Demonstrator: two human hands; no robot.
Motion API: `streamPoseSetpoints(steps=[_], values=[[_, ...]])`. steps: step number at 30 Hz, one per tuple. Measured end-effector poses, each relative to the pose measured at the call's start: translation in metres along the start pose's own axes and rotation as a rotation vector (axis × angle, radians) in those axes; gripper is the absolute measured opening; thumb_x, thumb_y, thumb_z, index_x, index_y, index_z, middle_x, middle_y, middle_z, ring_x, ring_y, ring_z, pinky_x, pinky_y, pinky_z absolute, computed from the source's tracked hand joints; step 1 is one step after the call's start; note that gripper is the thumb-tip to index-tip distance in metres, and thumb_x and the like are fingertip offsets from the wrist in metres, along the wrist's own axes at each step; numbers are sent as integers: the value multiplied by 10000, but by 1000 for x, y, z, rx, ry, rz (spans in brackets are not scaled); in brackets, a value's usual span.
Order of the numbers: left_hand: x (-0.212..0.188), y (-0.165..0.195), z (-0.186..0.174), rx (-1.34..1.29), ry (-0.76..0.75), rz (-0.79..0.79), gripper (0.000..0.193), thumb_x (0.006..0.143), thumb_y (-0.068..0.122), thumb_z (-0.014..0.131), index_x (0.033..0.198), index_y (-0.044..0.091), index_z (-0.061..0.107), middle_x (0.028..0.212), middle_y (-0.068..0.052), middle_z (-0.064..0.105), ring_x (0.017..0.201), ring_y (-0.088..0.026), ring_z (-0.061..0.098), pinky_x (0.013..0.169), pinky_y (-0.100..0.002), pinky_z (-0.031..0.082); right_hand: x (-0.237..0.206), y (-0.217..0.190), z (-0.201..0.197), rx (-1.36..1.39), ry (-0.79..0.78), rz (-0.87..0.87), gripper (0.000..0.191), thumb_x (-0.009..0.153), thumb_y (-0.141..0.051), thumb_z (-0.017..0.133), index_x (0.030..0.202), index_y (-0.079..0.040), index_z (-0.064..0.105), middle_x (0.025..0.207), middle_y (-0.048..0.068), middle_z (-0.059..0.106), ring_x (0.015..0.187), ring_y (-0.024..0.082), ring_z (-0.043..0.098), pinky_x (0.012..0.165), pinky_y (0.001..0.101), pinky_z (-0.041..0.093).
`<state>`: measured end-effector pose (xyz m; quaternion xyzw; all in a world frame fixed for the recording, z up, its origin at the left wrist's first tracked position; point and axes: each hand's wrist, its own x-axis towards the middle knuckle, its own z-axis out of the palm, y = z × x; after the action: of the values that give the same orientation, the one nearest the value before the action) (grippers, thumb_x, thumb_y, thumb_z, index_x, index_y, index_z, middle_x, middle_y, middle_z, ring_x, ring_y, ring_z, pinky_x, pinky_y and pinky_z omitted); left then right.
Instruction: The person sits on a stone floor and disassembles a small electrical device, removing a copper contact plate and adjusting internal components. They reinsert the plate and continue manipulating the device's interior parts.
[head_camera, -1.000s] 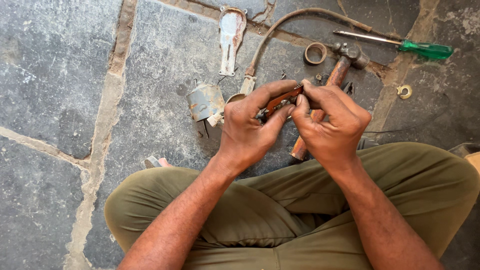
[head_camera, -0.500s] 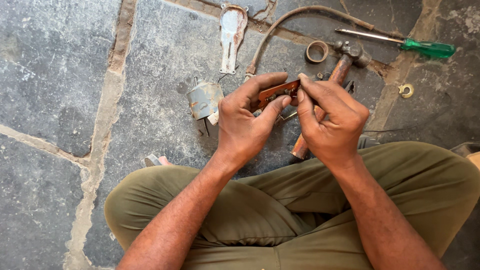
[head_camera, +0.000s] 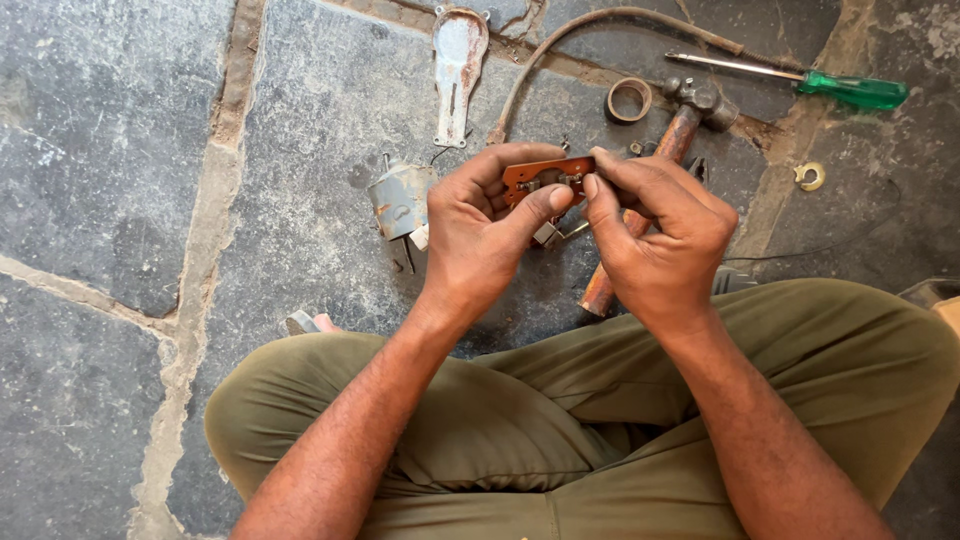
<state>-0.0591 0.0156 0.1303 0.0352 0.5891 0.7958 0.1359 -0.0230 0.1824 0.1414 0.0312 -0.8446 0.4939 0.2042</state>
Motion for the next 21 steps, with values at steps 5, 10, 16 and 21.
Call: streamPoseSetpoints(steps=[5,10,16,21], values=[[-1,-1,0,15,14,9,311,959,2,747,1252,-42,653,1157,-126,762,1070,-145,742,957,-281,629,0,0,0,-36,-1,-49,150,1033,4,768,1173,45,735,1074,149,764,951,182,761,828,281,593],[-1,0,1,62,19,11,306,956,0,750,1246,-40,660,1152,-126,766,1072,-141,741,955,-276,631,0,1,-1,-65,-8,-55,186,1020,-10,782,1195,38,739,1096,151,764,940,192,767,820,283,595],[-1,-2,1,55,17,8,309,950,0,754,1242,-40,662,1158,-123,763,1079,-136,736,955,-273,625,0,1,-1,-29,-15,-17,191,1017,-3,779,1195,47,732,1078,143,760,945,173,771,813,273,604],[0,-2,0,41,12,15,309,958,1,751,1250,-37,657,1164,-116,761,1088,-136,736,972,-274,625,0,1,-1,-35,-17,-16,193,1012,3,780,1193,50,732,1067,141,760,950,175,768,818,279,598]])
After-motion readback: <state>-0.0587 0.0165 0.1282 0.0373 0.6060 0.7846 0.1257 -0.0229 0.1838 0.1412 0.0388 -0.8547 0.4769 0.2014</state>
